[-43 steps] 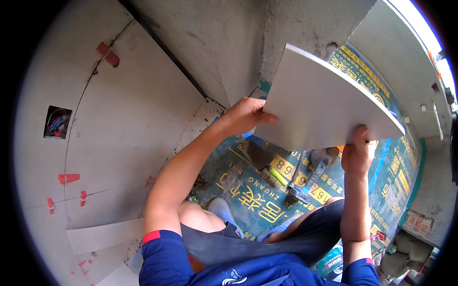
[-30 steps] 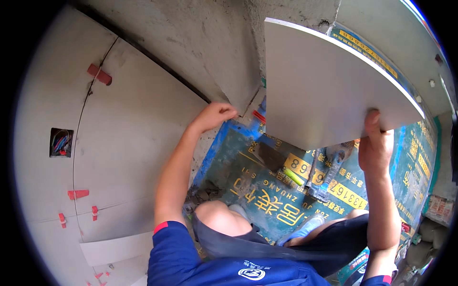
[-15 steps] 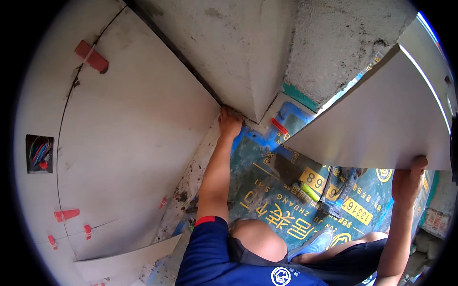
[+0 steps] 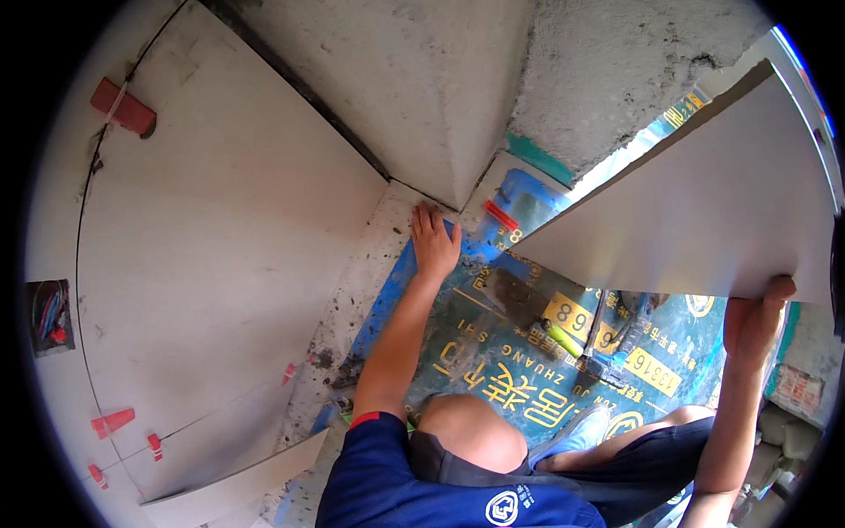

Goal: The person fits a tile into a corner space, then uses a tile cutter and an angle grinder to trim a tile piece, and finally fits the trimmed tile into the corner.

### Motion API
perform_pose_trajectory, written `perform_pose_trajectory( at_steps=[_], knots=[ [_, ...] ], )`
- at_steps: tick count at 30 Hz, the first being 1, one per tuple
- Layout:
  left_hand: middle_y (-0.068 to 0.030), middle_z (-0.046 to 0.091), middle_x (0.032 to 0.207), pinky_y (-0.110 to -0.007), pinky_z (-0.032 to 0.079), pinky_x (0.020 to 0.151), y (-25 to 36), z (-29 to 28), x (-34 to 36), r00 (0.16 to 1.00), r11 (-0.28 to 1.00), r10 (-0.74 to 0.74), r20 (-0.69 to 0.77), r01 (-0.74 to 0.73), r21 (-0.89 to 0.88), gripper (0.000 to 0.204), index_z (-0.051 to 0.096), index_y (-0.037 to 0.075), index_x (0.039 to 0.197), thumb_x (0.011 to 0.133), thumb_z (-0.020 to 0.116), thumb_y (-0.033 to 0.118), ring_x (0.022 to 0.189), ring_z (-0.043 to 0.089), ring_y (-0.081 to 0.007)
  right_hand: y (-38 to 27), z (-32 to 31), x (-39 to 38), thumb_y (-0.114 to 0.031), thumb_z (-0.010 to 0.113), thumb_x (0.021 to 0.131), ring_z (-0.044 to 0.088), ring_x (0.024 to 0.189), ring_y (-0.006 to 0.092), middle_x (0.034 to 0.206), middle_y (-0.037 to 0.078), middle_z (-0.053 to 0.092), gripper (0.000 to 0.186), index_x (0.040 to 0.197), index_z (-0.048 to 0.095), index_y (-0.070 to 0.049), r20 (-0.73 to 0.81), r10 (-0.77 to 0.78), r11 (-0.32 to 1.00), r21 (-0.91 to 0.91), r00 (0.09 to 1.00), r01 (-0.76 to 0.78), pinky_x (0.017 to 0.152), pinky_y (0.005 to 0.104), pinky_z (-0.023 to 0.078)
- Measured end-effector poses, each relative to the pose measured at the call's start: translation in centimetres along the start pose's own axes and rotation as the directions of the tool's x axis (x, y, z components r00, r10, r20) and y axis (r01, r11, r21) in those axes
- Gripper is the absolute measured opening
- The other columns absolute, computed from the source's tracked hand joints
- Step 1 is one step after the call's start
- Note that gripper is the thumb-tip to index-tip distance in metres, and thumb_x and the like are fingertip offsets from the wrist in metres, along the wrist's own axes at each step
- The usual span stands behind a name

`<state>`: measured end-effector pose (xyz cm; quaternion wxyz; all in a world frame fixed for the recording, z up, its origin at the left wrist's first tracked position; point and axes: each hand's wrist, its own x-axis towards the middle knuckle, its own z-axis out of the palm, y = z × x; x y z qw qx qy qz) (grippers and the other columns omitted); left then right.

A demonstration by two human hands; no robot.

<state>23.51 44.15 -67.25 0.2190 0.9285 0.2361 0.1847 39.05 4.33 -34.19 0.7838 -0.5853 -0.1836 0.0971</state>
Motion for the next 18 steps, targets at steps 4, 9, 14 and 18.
perform_pose_trajectory(
  at_steps=[4,9,14,18],
  knots=[
    [-0.0324,0.037,0.143,-0.056,0.021,0.114,4.3,3.2,-0.7,0.994,0.978,-0.105,0.003,0.103,0.182,0.062,0.045,-0.007,0.132,0.092,0.052,0.039,0.136,0.030,-0.0480,0.2,-0.3,-0.3,-0.054,0.060,0.089,0.035,0.138,0.0226,0.148,0.005,0.039,0.075,0.146,0.036,-0.012,-0.026,-0.018,1.000,0.002,1.000,0.018,0.113,0.0428,0.028],
    [-0.0283,0.039,0.142,-0.049,0.028,0.113,8.8,1.1,-1.7,0.947,0.837,-0.072,0.314,0.228,-0.496,0.053,0.044,-0.008,0.132,0.092,0.054,0.024,0.135,0.035,-0.0427,0.3,-0.9,-0.4,-0.052,0.059,0.090,0.036,0.137,0.0221,0.147,0.004,0.041,0.071,0.146,0.037,-0.013,0.075,-0.023,0.999,-0.044,0.997,0.027,0.113,0.0426,0.029],
    [-0.0284,0.039,0.142,-0.046,0.029,0.113,5.4,2.1,0.0,0.987,0.976,-0.008,0.160,0.042,-0.215,0.051,0.041,-0.005,0.136,0.089,0.053,0.011,0.135,0.035,-0.0408,0.7,-0.4,-0.2,-0.049,0.061,0.091,0.038,0.136,0.0213,0.145,0.004,0.042,0.068,0.144,0.039,-0.012,0.035,-0.020,1.000,0.023,0.999,0.019,0.113,0.0420,0.030],
    [-0.0255,0.040,0.144,-0.043,0.033,0.111,7.1,2.5,1.8,0.974,0.925,0.021,0.224,0.066,-0.373,0.055,0.039,-0.003,0.139,0.087,0.051,0.007,0.133,0.040,-0.0388,0.9,-1.2,-0.6,-0.040,0.065,0.091,0.041,0.132,0.0201,0.141,0.004,0.046,0.060,0.139,0.044,-0.011,-0.005,0.000,0.999,0.046,1.000,0.000,0.111,0.0410,0.033]
  ],
)
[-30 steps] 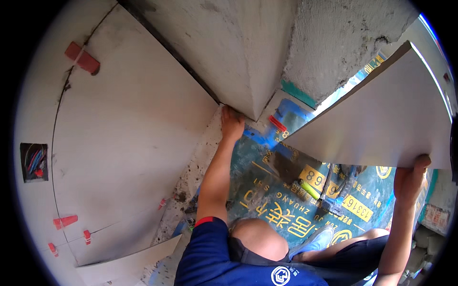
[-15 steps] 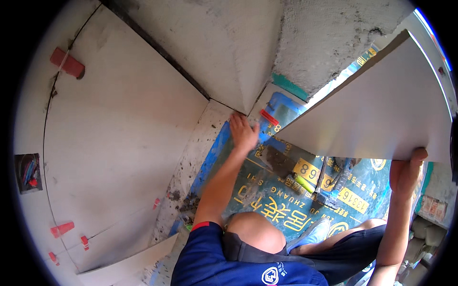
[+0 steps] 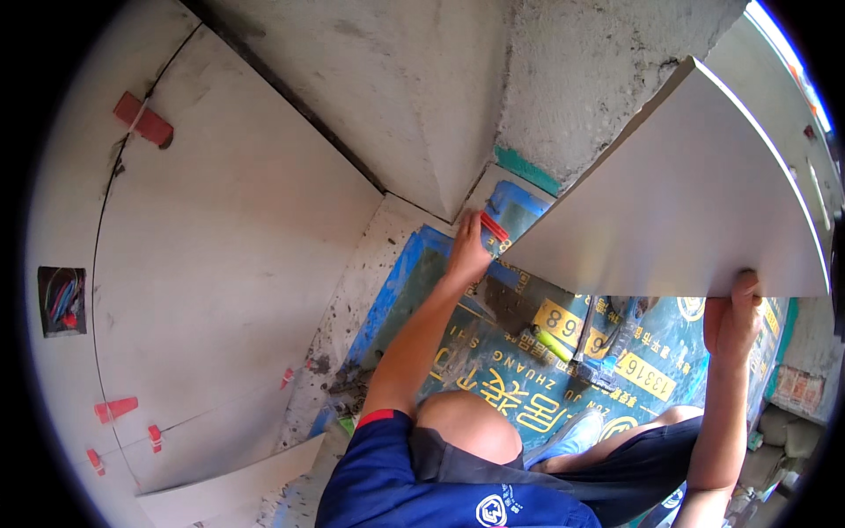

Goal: The person fits a tile into a corner space, then uses a tile cutter and an angle grinder to trim a tile piece, and finally fits the trimmed tile into the corner.

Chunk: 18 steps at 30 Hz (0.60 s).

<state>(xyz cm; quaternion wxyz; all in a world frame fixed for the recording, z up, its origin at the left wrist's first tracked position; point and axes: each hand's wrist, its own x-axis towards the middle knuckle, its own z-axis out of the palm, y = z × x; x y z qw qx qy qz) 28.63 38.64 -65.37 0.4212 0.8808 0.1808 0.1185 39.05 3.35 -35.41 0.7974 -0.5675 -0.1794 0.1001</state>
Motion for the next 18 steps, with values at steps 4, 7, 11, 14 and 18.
perform_pose_trajectory(
  at_steps=[4,7,11,14,18],
  knots=[
    [-0.0241,0.040,0.145,-0.042,0.031,0.112,-0.1,-0.6,0.4,0.959,0.904,-0.070,0.274,0.177,-0.389,0.063,0.036,0.001,0.143,0.081,0.046,-0.002,0.137,0.038,-0.0360,-0.7,1.1,-0.9,-0.028,0.071,0.090,0.048,0.126,0.0188,0.131,0.002,0.055,0.051,0.133,0.051,-0.010,-0.040,0.056,0.998,-0.041,0.998,-0.057,0.109,0.0392,0.036],
    [-0.0238,0.042,0.144,-0.042,0.033,0.110,-0.9,0.0,-0.6,0.998,0.989,-0.062,0.005,0.062,-0.132,0.058,0.043,0.000,0.138,0.080,0.049,0.001,0.135,0.039,-0.0381,-0.8,0.0,-1.5,-0.021,0.073,0.087,0.053,0.119,0.0178,0.123,0.002,0.059,0.046,0.128,0.055,-0.009,0.007,0.084,0.988,-0.131,0.996,-0.082,0.107,0.0378,0.039],
    [-0.0222,0.047,0.139,-0.045,0.032,0.111,-1.9,-0.3,-4.4,0.999,0.977,0.027,-0.016,-0.023,0.212,0.050,0.051,0.002,0.130,0.081,0.055,0.009,0.131,0.041,-0.0406,-0.3,2.1,-1.7,-0.017,0.074,0.086,0.055,0.117,0.0175,0.121,0.002,0.061,0.043,0.125,0.057,-0.009,0.031,0.055,0.994,-0.092,0.998,-0.052,0.104,0.0372,0.042],
    [-0.0200,0.055,0.131,-0.045,0.037,0.107,0.1,-2.0,-5.9,0.984,0.995,0.061,0.169,-0.073,0.061,0.044,0.055,0.002,0.125,0.082,0.054,0.011,0.124,0.049,-0.0370,0.0,2.1,-1.7,-0.016,0.074,0.086,0.055,0.117,0.0178,0.122,0.003,0.061,0.043,0.125,0.057,-0.009,0.037,0.044,0.996,-0.075,0.998,-0.041,0.104,0.0372,0.041],
    [-0.0178,0.060,0.126,-0.040,0.041,0.103,6.0,-8.7,-5.5,0.997,0.997,-0.078,0.021,0.077,0.006,0.040,0.057,0.001,0.124,0.086,0.054,0.013,0.121,0.054,-0.0317,-1.3,4.1,-1.5,-0.013,0.074,0.086,0.055,0.116,0.0170,0.121,0.003,0.061,0.042,0.125,0.058,-0.008,0.039,0.092,0.987,-0.138,0.995,-0.086,0.104,0.0366,0.040]
  ],
)
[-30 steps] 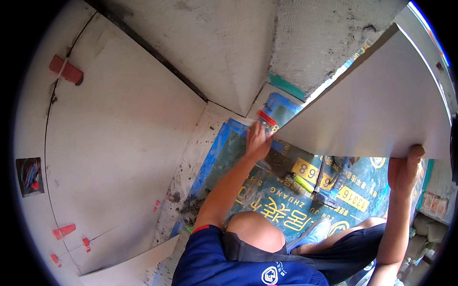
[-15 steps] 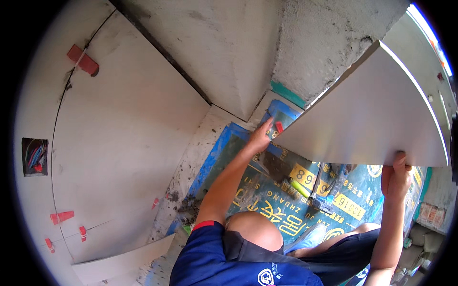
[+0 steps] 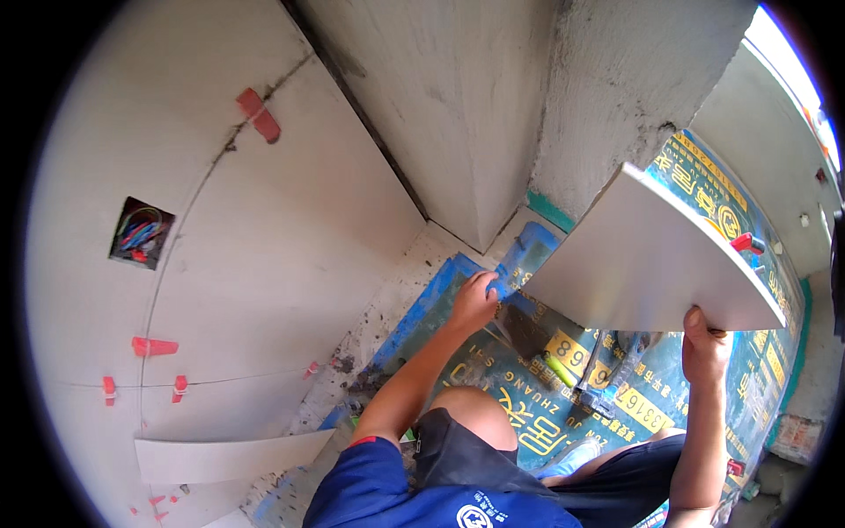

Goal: The person fits a tile into a corner space, then uses a tile cutter and an angle grinder to trim a tile piece, and finally fits the trimmed tile into the corner.

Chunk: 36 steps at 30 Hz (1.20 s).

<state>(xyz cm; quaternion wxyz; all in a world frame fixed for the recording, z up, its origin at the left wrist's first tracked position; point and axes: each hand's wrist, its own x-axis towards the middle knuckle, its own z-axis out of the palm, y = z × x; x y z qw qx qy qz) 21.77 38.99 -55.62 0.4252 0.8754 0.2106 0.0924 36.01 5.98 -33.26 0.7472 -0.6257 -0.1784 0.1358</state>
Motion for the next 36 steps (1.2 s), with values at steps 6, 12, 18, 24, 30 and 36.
perform_pose_trajectory(
  at_steps=[6,12,18,24,30,36],
  knots=[
    [-0.0119,0.065,0.118,-0.032,0.046,0.095,12.5,-13.6,-0.5,0.998,0.960,0.056,-0.011,-0.057,-0.273,0.038,0.059,-0.001,0.123,0.095,0.056,0.025,0.112,0.060,-0.0194,-1.2,5.8,1.2,-0.007,0.072,0.086,0.059,0.104,0.0138,0.111,0.002,0.066,0.032,0.117,0.063,-0.006,-0.038,-0.038,0.998,0.058,0.999,0.040,0.096,0.0315,0.042],
    [-0.0107,0.067,0.115,-0.032,0.046,0.094,19.8,-19.9,-2.4,0.986,0.985,-0.070,0.149,0.092,-0.144,0.050,0.057,-0.002,0.126,0.098,0.055,0.040,0.109,0.059,-0.0182,-4.6,9.5,2.0,-0.011,0.075,0.085,0.059,0.104,0.0138,0.109,0.002,0.066,0.031,0.113,0.064,-0.004,-0.007,-0.165,0.979,0.117,0.986,0.165,0.095,0.0304,0.042],
    [-0.0173,0.060,0.127,-0.036,0.040,0.101,19.0,-18.1,-2.2,0.950,0.936,-0.238,0.201,0.280,-0.213,0.080,0.051,-0.002,0.133,0.094,0.041,0.067,0.120,0.054,-0.0275,-4.8,16.6,3.4,-0.014,0.077,0.084,0.060,0.090,0.0116,0.098,0.003,0.068,0.025,0.104,0.069,-0.002,-0.018,-0.156,0.973,0.170,0.988,0.157,0.082,0.0278,0.047],
    [-0.0260,0.038,0.146,-0.037,0.034,0.108,17.4,-14.4,-0.2,0.908,0.706,-0.416,0.046,0.354,-0.614,0.110,0.014,-0.009,0.148,0.086,0.040,0.078,0.133,0.041,-0.0353,-3.8,22.7,4.3,-0.016,0.076,0.086,0.059,0.085,0.0091,0.091,0.000,0.068,0.019,0.097,0.071,-0.001,0.094,-0.152,0.964,0.234,0.984,0.126,0.077,0.0245,0.047],
    [-0.0267,0.035,0.148,-0.038,0.031,0.111,15.4,-14.6,1.7,0.937,0.690,-0.350,-0.023,0.240,-0.683,0.108,0.010,-0.010,0.149,0.089,0.041,0.074,0.138,0.034,-0.0346,-1.4,25.6,6.0,-0.015,0.075,0.087,0.059,0.086,0.0074,0.092,-0.001,0.068,0.018,0.097,0.071,0.000,0.089,-0.158,0.968,0.210,0.983,0.136,0.076,0.0226,0.046],
    [-0.0258,0.036,0.148,-0.034,0.031,0.110,13.4,-13.6,2.9,0.940,0.698,-0.333,-0.070,0.196,-0.689,0.106,0.005,-0.010,0.150,0.091,0.044,0.069,0.138,0.035,-0.0308,0.4,27.2,6.2,-0.014,0.075,0.087,0.059,0.089,0.0076,0.094,-0.001,0.068,0.019,0.099,0.071,0.000,-0.007,-0.105,0.979,0.175,0.994,0.105,0.080,0.0234,0.046]
  ],
)
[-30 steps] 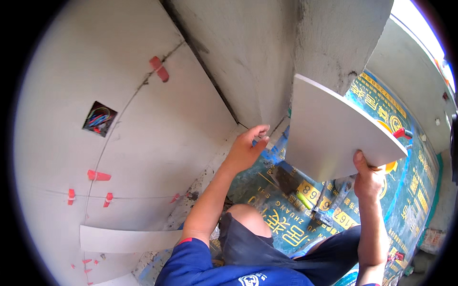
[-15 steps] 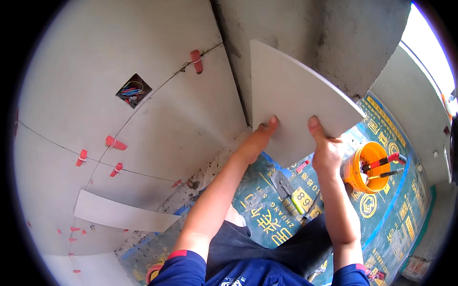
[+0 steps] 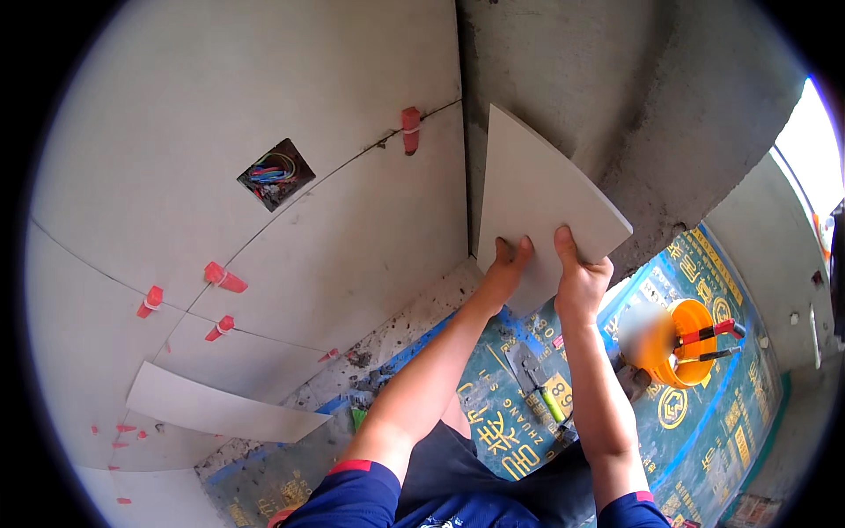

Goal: The person fits a tile into a corner space, then uses a tile cutter and an angle grinder to trim a tile piece, and finally fits the trimmed tile into the corner.

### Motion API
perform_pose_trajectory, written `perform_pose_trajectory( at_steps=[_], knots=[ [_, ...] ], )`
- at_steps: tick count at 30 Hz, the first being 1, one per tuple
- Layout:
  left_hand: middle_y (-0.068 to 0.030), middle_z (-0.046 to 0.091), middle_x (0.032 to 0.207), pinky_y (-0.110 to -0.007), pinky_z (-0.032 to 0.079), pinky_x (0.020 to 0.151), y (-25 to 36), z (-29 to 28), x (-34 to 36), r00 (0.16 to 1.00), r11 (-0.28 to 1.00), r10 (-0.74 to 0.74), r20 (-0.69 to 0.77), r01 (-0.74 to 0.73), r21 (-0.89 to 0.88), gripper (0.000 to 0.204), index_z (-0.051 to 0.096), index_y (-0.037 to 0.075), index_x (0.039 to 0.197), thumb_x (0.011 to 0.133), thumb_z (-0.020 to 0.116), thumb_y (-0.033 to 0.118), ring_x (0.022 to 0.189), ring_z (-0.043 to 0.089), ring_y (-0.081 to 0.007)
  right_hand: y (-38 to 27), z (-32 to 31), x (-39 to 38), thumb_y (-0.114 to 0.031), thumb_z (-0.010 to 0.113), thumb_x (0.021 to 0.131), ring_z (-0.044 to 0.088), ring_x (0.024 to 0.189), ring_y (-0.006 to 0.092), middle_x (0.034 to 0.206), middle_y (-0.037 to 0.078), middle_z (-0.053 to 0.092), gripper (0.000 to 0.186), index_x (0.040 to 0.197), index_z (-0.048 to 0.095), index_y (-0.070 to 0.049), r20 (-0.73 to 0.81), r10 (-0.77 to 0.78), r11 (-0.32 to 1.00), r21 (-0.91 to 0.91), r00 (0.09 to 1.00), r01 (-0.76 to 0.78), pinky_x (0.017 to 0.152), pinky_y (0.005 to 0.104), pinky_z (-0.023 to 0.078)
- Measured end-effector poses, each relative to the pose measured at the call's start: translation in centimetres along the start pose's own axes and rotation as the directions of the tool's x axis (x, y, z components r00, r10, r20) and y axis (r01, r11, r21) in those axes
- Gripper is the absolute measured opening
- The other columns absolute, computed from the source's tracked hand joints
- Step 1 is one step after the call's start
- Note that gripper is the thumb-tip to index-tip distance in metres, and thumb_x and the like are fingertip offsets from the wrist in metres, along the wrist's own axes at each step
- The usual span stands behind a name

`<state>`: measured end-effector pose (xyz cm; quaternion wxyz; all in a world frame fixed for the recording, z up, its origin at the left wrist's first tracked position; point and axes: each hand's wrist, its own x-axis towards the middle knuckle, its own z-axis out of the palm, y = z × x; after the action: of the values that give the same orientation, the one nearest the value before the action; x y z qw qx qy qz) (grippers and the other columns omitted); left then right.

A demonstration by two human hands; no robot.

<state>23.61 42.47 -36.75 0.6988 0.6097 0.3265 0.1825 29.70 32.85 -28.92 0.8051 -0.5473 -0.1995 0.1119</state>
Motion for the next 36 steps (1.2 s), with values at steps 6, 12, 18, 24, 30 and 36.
perform_pose_trajectory(
  at_steps=[6,12,18,24,30,36],
  knots=[
    [-0.0245,0.037,0.147,-0.034,0.034,0.108,-1.3,-1.1,1.8,0.999,0.998,0.000,-0.051,-0.002,-0.055,0.102,0.009,-0.008,0.150,0.092,0.046,0.067,0.136,0.038,-0.0300,1.9,1.7,0.6,-0.016,0.076,0.086,0.058,0.088,0.0075,0.093,-0.001,0.067,0.022,0.098,0.070,0.002,-0.013,0.027,0.999,0.024,1.000,-0.026,0.080,0.0232,0.045],
    [-0.0286,0.044,0.141,-0.031,0.040,0.102,-1.0,-2.5,3.8,1.000,0.999,0.023,0.005,-0.023,-0.031,0.103,0.011,-0.009,0.150,0.090,0.053,0.064,0.129,0.047,-0.0306,2.3,2.9,1.4,-0.018,0.075,0.087,0.058,0.083,0.0067,0.088,-0.003,0.067,0.022,0.094,0.070,0.002,0.000,-0.050,0.999,-0.013,0.999,0.050,0.075,0.0226,0.046],
    [-0.0267,0.045,0.140,-0.033,0.040,0.102,-0.8,-4.1,4.4,0.998,1.000,0.028,0.047,-0.028,-0.007,0.101,0.017,-0.010,0.148,0.089,0.057,0.062,0.128,0.047,-0.0295,3.0,3.6,2.0,-0.018,0.074,0.088,0.055,0.078,0.0053,0.085,-0.003,0.066,0.021,0.093,0.070,0.002,0.019,0.009,0.999,-0.039,1.000,-0.008,0.070,0.0223,0.045],
    [-0.0272,0.044,0.141,-0.034,0.036,0.105,-1.8,-4.5,5.6,0.999,0.999,0.052,0.016,-0.051,-0.019,0.101,0.014,-0.010,0.149,0.090,0.058,0.060,0.132,0.044,-0.0300,3.3,4.4,2.4,-0.017,0.073,0.089,0.054,0.075,0.0055,0.082,-0.003,0.065,0.019,0.090,0.069,0.001,0.034,0.051,0.999,-0.008,0.998,-0.050,0.066,0.0232,0.045],
    [-0.0296,0.041,0.143,-0.032,0.036,0.106,-1.0,-3.5,5.1,0.999,0.999,0.031,-0.017,-0.031,0.010,0.104,0.008,-0.009,0.150,0.089,0.058,0.060,0.134,0.041,-0.0310,4.1,4.5,3.3,-0.018,0.074,0.087,0.054,0.074,0.0053,0.081,-0.003,0.065,0.021,0.089,0.069,0.002,0.013,0.031,1.000,-0.004,0.999,-0.031,0.064,0.0233,0.044],
    [-0.0315,0.036,0.146,-0.032,0.036,0.107,-2.9,-3.9,5.5,0.994,0.994,0.104,-0.019,-0.103,0.029,0.112,0.001,-0.010,0.149,0.085,0.066,0.055,0.137,0.039,-0.0342,4.4,5.1,3.1,-0.019,0.076,0.086,0.058,0.081,0.0066,0.088,0.000,0.069,0.024,0.094,0.070,0.002,-0.011,0.069,0.996,-0.057,0.998,-0.070,0.072,0.0225,0.046]
  ],
)
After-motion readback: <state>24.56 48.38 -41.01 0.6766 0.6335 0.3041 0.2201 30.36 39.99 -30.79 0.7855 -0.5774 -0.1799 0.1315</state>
